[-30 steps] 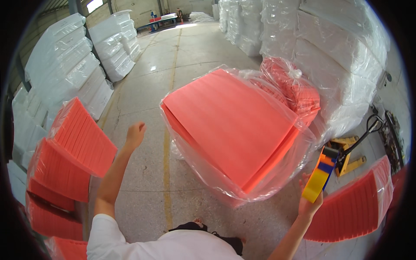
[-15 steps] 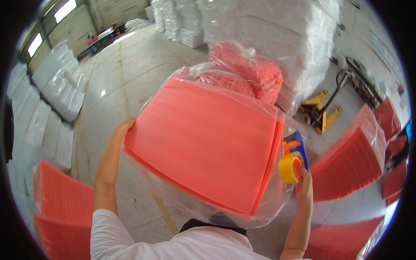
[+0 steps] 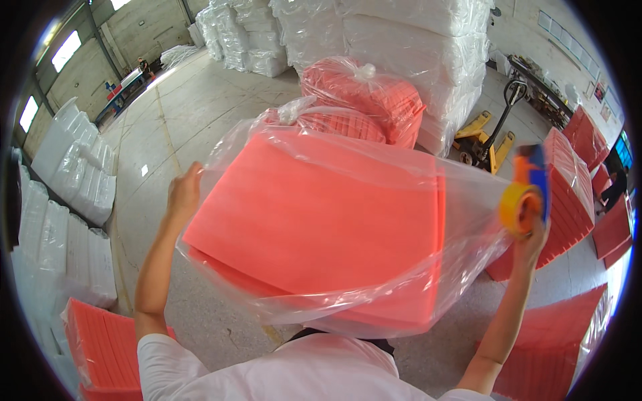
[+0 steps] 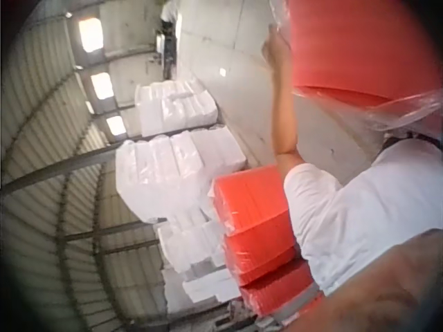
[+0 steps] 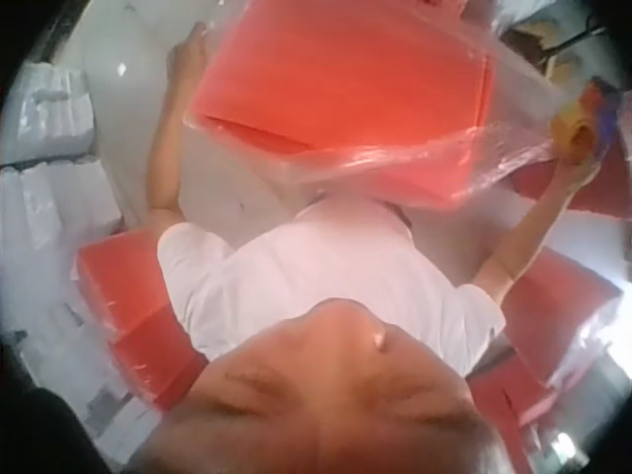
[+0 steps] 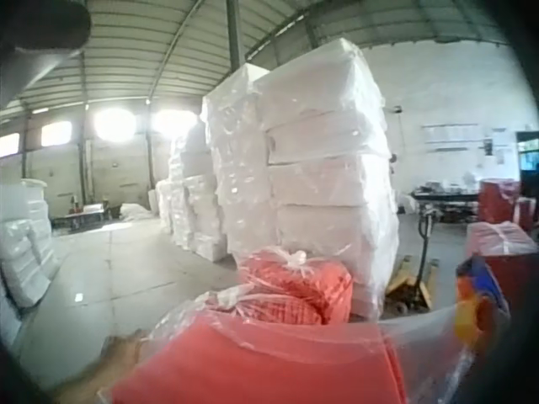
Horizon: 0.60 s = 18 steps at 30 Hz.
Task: The person wraps stacks of red foam mats in clear plastic film using a handheld tape dispenser. They repeatedly pull the film over the foam stacks and secure it with tape, moving between multiple stacks in a warehouse environment.
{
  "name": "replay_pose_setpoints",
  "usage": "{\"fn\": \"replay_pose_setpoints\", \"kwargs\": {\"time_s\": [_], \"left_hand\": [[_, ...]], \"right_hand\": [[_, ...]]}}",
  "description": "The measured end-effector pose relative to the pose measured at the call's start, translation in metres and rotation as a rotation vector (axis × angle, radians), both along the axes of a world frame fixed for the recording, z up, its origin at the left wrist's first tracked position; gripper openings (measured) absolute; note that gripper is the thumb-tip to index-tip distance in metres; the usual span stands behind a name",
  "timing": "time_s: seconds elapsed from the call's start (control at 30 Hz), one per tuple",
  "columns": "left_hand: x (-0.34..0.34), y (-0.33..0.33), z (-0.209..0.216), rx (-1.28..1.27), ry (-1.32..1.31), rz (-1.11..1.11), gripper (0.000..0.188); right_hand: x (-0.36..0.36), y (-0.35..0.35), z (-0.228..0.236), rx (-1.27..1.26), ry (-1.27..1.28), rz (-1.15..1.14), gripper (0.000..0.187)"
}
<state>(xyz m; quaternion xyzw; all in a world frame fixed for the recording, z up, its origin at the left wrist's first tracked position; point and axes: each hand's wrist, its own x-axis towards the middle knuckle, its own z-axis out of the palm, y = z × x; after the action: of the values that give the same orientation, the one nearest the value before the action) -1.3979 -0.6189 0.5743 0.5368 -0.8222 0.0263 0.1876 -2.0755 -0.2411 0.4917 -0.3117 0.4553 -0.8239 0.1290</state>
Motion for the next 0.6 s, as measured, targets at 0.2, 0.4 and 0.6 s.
{"fn": "replay_pose_setpoints", "kwargs": {"time_s": [0.2,0.4,0.6], "left_hand": [[0.138,-0.020,-0.065,0.367,-0.177,-0.280,0.055],[0.191,-0.033,-0.056,0.140,-0.106,-0.269,0.038],[0.132,0.020,0.041,0.189,0.192,-0.346,0.006]], "right_hand": [[0.020,0.012,0.048,-0.151,-0.027,-0.016,0.055],[0.033,0.032,0.047,0.108,-0.036,-0.108,0.042],[-0.015,0.034,0.046,0.023,-0.121,-0.252,0.034]]}}
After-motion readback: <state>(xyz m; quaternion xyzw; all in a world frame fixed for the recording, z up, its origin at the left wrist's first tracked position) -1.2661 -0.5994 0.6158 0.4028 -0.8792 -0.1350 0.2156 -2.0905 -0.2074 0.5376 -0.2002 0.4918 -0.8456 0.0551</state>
